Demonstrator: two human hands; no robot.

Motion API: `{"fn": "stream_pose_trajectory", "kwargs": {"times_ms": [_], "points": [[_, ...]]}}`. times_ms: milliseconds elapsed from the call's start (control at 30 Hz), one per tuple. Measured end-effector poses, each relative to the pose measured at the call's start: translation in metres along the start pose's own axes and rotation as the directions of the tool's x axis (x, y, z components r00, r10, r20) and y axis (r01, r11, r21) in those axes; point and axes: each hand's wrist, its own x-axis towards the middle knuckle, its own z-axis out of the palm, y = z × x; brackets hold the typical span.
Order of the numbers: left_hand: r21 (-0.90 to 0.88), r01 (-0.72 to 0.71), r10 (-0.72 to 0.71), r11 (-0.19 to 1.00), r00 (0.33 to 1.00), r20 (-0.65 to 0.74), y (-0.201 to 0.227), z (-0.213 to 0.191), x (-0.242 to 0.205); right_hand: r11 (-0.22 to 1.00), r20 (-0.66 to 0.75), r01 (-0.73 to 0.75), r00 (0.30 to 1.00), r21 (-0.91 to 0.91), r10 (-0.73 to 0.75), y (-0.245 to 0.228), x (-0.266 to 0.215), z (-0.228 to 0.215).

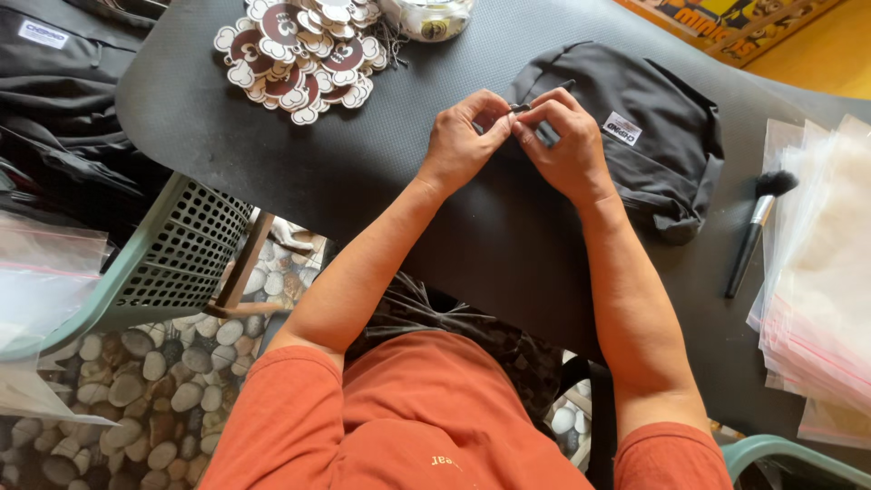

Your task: The person attaches a tag to a black fanny pack, uses a brush to clean the surface of the bag, and then places the bag into a plastic zip-top bag and seals it.

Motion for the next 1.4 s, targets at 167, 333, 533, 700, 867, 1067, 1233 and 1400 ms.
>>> {"fn": "stream_pose_trajectory", "kwargs": {"times_ms": [167,333,533,700,867,1067,1233,1400], "points": [[-0.030,-0.010,0.010,0.999,1.000,0.013,-0.012,0.001,0.002,0.998,0.038,-0.019,0.999,0.054,0.016,0.003,-0.003,-0.001],[-0.174,0.008,-0.003,0.985,1.000,0.030,-0.018,0.003,0.006,0.979,0.047,-0.003,0.999,0.203,-0.006,0.005,-0.001,-0.007],[-0.129,0.073,-0.068,0.989,0.997,0.047,-0.007,-0.003,0.011,0.882,0.011,-0.252,0.963,0.399,0.270,0.014,-0.002,-0.006],[-0.171,0.117,-0.108,0.978,0.992,0.060,-0.006,-0.004,0.010,0.765,0.018,-0.314,0.929,0.562,0.369,0.024,-0.002,-0.006],[-0.175,0.121,-0.113,0.977,0.992,0.057,-0.007,-0.003,0.007,0.721,0.046,-0.375,0.901,0.582,0.432,0.017,-0.003,-0.006],[-0.174,0.095,-0.089,0.980,0.995,0.043,-0.009,-0.002,0.008,0.698,0.019,-0.407,0.871,0.589,0.492,0.024,-0.004,-0.006],[-0.206,0.077,-0.066,0.975,0.996,0.059,-0.008,-0.004,0.009,0.657,-0.020,-0.373,0.861,0.656,0.509,0.033,-0.004,-0.006],[-0.216,0.107,-0.092,0.971,0.993,0.080,-0.009,-0.004,0.010,0.744,0.002,-0.368,0.897,0.557,0.442,0.027,-0.005,-0.006]]}}
